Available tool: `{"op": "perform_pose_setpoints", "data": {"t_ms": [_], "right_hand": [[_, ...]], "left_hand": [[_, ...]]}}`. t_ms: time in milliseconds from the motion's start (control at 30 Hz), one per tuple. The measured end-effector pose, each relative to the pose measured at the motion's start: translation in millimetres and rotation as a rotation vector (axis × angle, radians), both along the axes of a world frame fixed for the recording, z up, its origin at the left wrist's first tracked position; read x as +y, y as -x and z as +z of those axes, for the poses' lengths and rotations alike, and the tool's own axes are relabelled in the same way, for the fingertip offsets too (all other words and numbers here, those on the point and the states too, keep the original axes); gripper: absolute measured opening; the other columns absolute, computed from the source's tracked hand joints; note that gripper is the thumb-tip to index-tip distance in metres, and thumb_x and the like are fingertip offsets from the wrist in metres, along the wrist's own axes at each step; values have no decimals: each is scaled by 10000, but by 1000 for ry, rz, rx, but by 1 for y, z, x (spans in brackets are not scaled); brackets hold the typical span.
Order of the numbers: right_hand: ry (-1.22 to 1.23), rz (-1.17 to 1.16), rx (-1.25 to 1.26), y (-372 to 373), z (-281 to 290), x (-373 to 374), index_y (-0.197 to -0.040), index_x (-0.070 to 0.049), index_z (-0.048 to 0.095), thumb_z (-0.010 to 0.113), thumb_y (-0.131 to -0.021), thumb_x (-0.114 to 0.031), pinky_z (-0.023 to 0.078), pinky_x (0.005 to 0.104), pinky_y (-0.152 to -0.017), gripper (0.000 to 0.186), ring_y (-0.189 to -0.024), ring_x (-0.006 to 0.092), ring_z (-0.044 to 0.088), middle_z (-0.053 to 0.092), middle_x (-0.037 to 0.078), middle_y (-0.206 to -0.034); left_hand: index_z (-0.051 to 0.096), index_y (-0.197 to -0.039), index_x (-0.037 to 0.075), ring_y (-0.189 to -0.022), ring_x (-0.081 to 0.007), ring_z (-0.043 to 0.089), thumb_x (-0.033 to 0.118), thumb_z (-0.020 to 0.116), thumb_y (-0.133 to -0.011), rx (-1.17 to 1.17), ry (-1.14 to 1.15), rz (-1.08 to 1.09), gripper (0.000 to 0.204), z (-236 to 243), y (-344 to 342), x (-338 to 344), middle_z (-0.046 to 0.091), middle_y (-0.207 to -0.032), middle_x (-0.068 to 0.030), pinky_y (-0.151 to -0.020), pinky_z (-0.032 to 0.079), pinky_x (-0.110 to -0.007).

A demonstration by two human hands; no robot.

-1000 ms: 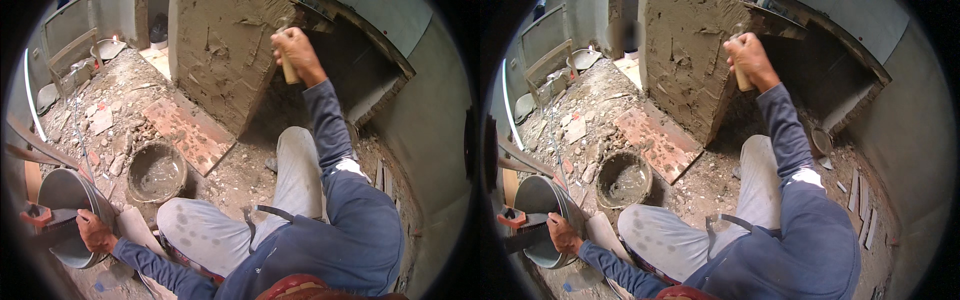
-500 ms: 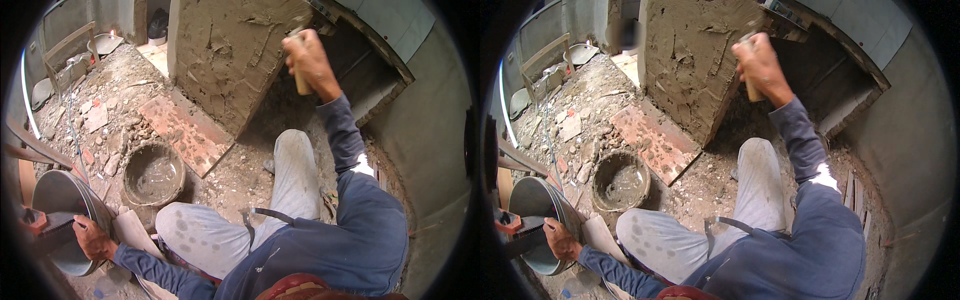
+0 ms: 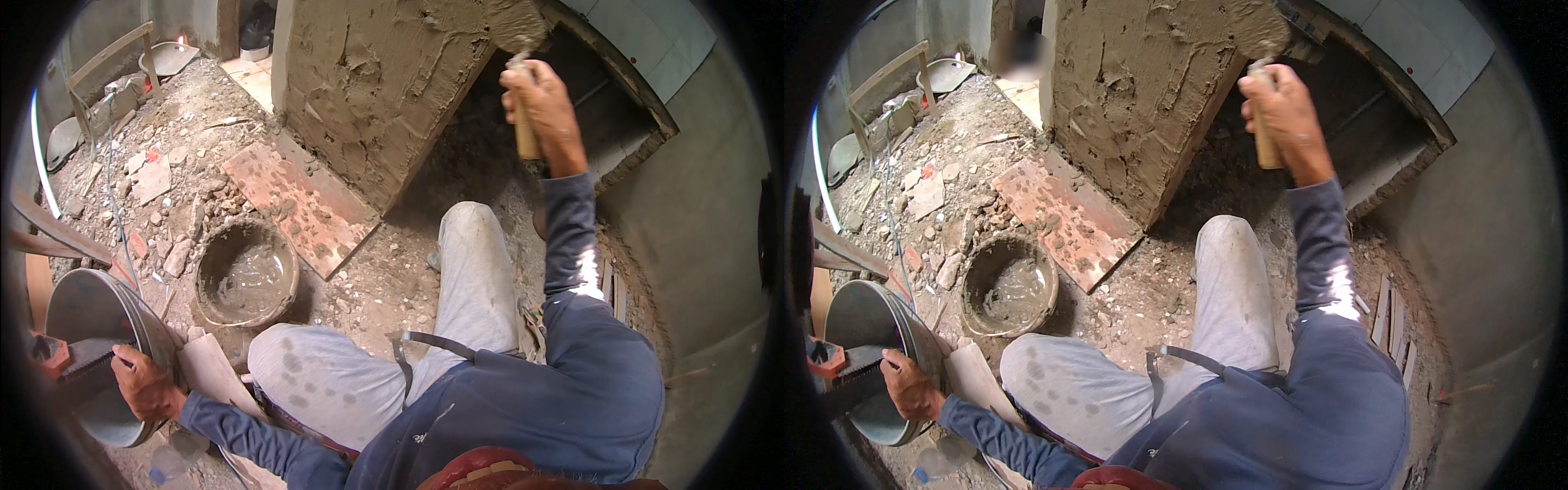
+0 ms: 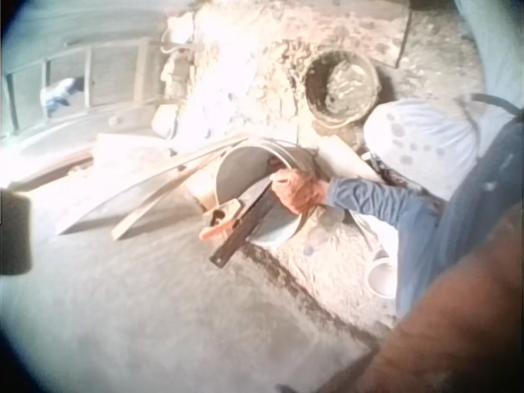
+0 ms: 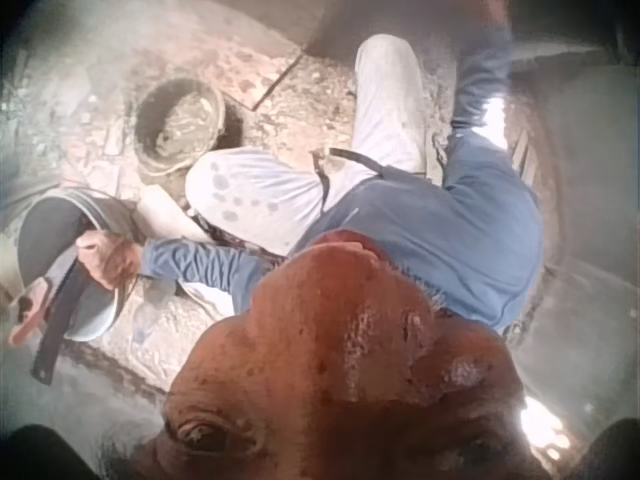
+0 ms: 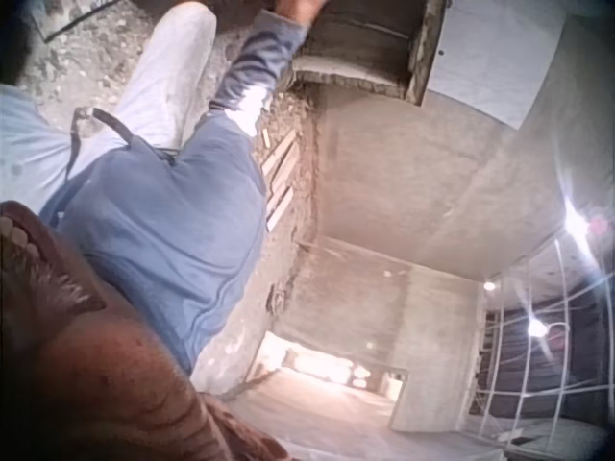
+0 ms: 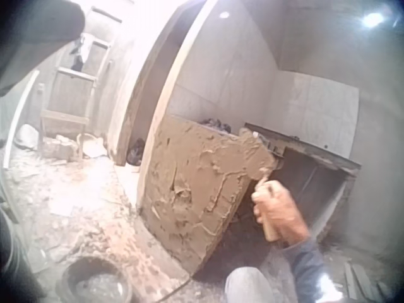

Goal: The person applies plaster to a corner of a wall using a trowel and a wooden board to level and smooth the surface.

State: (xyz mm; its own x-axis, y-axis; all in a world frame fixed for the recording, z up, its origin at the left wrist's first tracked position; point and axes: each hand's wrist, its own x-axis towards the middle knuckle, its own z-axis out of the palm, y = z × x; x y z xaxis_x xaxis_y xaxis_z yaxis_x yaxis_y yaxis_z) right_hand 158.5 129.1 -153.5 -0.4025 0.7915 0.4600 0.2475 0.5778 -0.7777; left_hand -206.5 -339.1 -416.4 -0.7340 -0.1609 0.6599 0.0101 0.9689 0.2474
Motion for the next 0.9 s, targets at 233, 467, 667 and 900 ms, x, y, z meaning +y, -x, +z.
{"op": "perform_pose_setpoints", "data": {"t_ms": [233, 467, 667, 900], "right_hand": [[-83, 61, -17, 8, 0, -23, -1106, -42, 563, 658, -967, -276, 511, 240, -523, 289, -652, 87, 594, 600, 42, -892], [-424, 720, -1394, 176, -161, -70, -1224, -120, 637, 558, -1012, -392, 569, 445, -709, 354, -858, 255, 692, 706, 102, -997], [-747, 947, -1412, 268, -337, -120, -1179, -92, 691, 605, -951, -264, 579, 458, -674, 298, -753, 296, 720, 751, 125, -920], [19, 1146, -1108, 222, -362, -79, -1240, -93, 601, 645, -963, -414, 539, 484, -823, 427, -991, 325, 701, 708, 156, -1089]], "left_hand": [[733, -889, 214, -696, -320, 704, 464, 554, -985, 6, 4, -1, 323, -5, 3, 6, 742, -801, -55, -569, 523, -485], [721, -850, 212, -690, -340, 700, 493, 541, -969, -37, 22, 85, 354, -3, 0, -5, 737, -782, -56, -562, 517, -506], [718, -849, 202, -705, -346, 703, 501, 527, -965, -14, -9, 27, 373, 3, 4, 21, 744, -807, -58, -562, 518, -505], [747, -874, 216, -690, -350, 704, 493, 548, -959, 1, -3, 96, 351, 0, -2, 6, 743, -784, -74, -563, 521, -501]]}}
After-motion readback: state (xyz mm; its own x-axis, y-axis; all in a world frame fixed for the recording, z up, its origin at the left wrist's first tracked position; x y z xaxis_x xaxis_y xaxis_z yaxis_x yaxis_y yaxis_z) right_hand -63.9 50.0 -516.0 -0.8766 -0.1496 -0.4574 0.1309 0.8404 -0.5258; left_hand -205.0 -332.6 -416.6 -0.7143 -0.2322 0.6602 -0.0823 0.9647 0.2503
